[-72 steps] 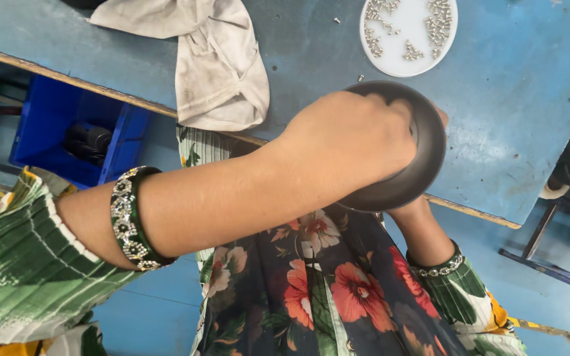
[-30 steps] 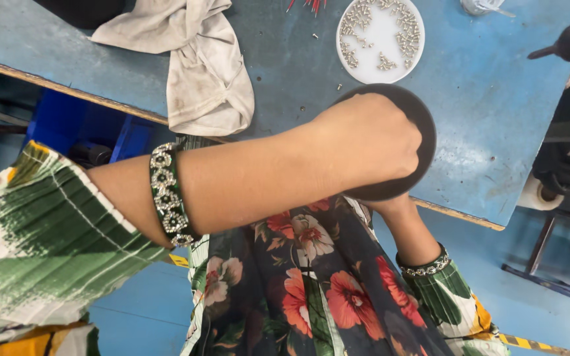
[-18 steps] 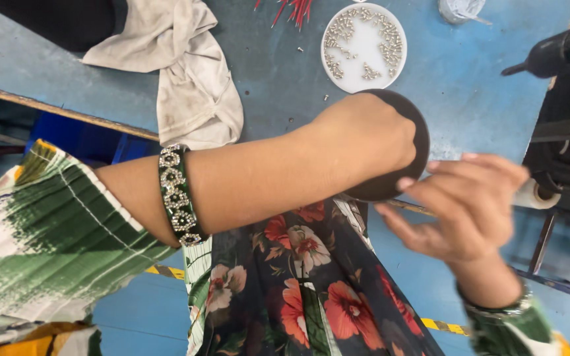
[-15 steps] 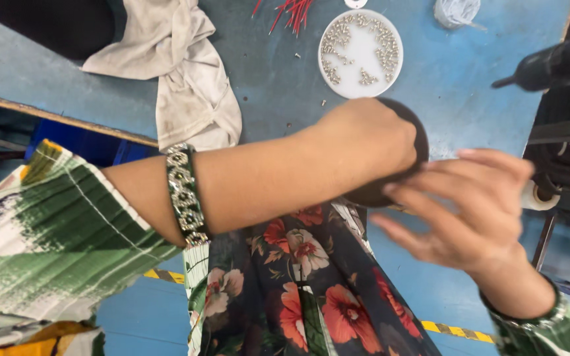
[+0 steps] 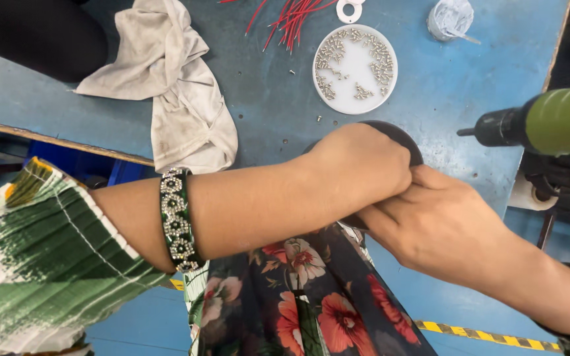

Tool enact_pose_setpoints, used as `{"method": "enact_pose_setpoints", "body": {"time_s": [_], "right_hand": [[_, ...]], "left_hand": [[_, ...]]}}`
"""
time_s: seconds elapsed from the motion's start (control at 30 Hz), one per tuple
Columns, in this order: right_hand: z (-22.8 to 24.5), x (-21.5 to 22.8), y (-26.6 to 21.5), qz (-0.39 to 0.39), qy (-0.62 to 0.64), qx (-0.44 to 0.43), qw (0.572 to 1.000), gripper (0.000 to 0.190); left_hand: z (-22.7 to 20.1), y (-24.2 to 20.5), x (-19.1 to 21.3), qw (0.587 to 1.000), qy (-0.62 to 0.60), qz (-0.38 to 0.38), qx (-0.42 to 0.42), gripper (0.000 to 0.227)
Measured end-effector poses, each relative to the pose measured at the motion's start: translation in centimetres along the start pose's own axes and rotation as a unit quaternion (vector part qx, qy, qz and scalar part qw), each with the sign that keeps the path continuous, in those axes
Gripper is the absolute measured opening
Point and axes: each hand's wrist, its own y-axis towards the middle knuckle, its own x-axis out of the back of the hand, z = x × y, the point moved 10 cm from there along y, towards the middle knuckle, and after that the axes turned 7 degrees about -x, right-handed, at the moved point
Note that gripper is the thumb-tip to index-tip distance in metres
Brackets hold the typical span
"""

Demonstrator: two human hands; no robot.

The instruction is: The person assembles a black cylindrical light fixture by inserting a white plastic ring and securing it with screws using a green power drill. They also wipe the fixture with a white cloth and handle small metal screws and red wires on the workbench.

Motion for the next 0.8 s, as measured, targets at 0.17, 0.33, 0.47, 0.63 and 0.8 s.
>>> {"method": "enact_pose_setpoints", "body": {"time_s": [0.17, 0.33, 0.47, 0.63, 0.8], "right_hand": [[-0.5, -1.6, 0.0, 0.062, 0.026, 0.003, 0.998, 0.035], [-0.7, -2.6, -1.1, 0.081, 0.041, 0.021, 0.996, 0.011], [-0.4, -0.2, -0.3, -0.003, 0.035, 0.015, 0.999, 0.035], [0.0, 1.1, 0.6, -0.027, 0.047, 0.022, 0.998, 0.035], [-0.2, 0.4, 0.5, 0.009, 0.048, 0.02, 0.999, 0.038]], "left_hand": [[-0.5, -0.8, 2.1, 0.999, -0.046, 0.01, -0.002, 0.007], [-1.9, -6.6, 4.9, 0.995, 0.034, 0.064, -0.073, 0.01], [-2.1, -10.9, 9.2, 0.981, 0.083, -0.092, -0.15, 0.047], [-1.7, -9.5, 7.3, 0.979, 0.104, -0.061, -0.164, 0.068], [-1.5, -7.7, 4.5, 0.977, 0.086, 0.1, -0.166, 0.057]]}}
